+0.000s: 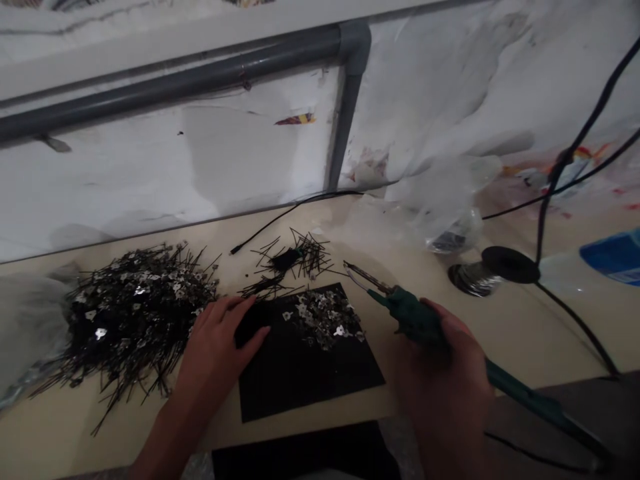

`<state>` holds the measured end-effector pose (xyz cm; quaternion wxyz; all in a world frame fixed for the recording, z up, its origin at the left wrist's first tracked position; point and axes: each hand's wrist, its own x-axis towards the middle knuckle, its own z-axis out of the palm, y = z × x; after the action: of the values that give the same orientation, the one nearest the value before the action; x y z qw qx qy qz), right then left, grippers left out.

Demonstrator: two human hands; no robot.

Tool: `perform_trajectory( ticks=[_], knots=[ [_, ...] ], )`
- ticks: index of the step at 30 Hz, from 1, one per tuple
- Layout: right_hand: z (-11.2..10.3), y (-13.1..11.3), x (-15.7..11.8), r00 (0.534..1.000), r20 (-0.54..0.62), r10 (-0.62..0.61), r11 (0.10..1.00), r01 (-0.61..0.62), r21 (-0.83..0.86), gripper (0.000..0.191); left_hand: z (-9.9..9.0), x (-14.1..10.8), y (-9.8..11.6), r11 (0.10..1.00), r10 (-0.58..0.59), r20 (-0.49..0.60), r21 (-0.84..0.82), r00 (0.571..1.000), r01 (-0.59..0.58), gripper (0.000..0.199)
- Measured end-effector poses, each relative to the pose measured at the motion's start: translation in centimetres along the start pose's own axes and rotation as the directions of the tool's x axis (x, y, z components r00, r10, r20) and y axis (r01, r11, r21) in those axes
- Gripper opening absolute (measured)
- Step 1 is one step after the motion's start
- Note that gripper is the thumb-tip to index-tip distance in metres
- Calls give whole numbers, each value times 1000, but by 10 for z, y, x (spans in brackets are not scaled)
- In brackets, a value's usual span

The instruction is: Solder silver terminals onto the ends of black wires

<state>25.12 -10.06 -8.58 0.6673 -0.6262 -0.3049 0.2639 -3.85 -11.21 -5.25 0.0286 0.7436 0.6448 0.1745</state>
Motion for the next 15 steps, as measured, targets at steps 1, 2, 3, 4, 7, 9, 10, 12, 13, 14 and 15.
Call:
perform_trajectory(
  ticks=[1,2,3,4,7,9,10,12,13,14,15],
  knots=[
    [0,0,0,1000,10,0,1000,0,-3,26,0,1,-1,1000,7,11,-8,1000,-7,34],
    [0,0,0,1000,23,1,1000,-1,-10,27,-1,1,-1,1000,13,20,-18,1000,-12,31],
    [0,-1,-1,999,37,-1,1000,2,-20,28,-1,2,-2,1000,17,26,-25,1000,-16,28],
    [0,-2,-1,999,51,-6,999,8,-34,29,-2,3,-3,999,20,30,-29,999,-19,26],
    [1,-4,-4,997,66,-30,997,34,-68,28,-1,6,-5,998,48,18,-32,999,-47,26],
    [0,-4,-5,996,72,-51,994,58,-95,27,0,8,-6,997,76,8,-31,997,-75,27],
    [0,-4,-5,995,74,-71,990,79,-116,27,0,8,-6,996,86,6,-28,996,-86,29],
    [-2,-4,-4,991,78,-111,980,122,-158,26,-1,8,-4,996,85,9,-14,996,-85,32],
    [-2,-3,-3,989,75,-127,975,138,-173,26,-4,8,-3,997,73,11,-7,997,-73,34],
    [-3,-1,-2,989,67,-135,975,145,-170,26,-8,7,-2,998,56,10,-4,998,-56,34],
    [-3,0,-1,989,55,-135,979,142,-147,28,-13,7,-2,999,34,2,-4,999,-34,35]
  ],
)
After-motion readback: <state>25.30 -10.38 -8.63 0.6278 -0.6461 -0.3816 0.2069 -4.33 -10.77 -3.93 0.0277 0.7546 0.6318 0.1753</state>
